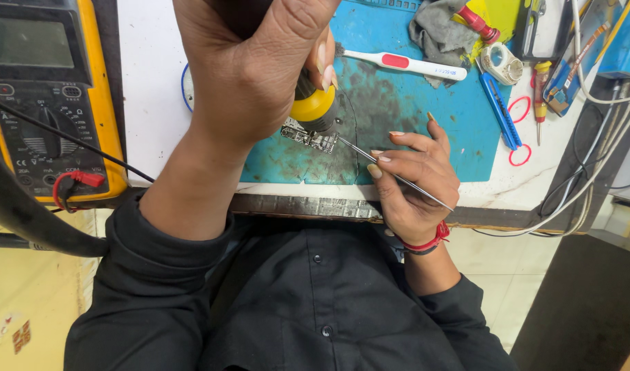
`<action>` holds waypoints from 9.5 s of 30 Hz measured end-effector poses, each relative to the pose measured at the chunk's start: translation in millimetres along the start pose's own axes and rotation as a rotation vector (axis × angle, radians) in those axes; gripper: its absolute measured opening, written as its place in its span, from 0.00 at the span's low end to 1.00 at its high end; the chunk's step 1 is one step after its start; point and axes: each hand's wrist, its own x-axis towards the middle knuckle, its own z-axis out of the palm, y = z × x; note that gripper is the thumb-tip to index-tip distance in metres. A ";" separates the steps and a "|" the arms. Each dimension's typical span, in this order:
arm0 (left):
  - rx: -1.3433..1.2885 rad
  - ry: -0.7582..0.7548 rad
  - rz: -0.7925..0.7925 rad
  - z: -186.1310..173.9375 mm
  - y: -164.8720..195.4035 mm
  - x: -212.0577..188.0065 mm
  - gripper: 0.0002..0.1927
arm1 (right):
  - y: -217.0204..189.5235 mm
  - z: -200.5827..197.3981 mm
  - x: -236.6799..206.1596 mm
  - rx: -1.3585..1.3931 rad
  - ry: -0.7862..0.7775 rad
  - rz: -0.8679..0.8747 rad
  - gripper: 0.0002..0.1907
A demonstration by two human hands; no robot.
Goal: The person uses a hot air rework station and tweezers to heat and reposition small components on a circuit board. They repeatedly apply heat, adjust components with tweezers, and place removed parts into a small container. The work is performed on a cluttered workbench with tools and electronic parts visible.
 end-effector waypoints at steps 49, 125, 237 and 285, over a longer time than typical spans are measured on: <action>0.015 0.009 0.008 1.1 -0.9 -0.9 0.10 | 1.0 0.7 -0.5 0.030 0.005 -0.006 0.08; -0.003 0.021 -0.005 2.9 -1.5 -1.1 0.11 | 1.4 0.4 2.1 0.047 -0.022 -0.049 0.09; -0.015 0.022 -0.010 2.5 2.5 -1.9 0.11 | -1.0 1.9 4.1 0.053 -0.013 -0.102 0.10; 0.000 0.021 -0.029 2.5 8.0 -2.4 0.12 | -0.3 2.5 3.5 0.064 0.009 -0.099 0.10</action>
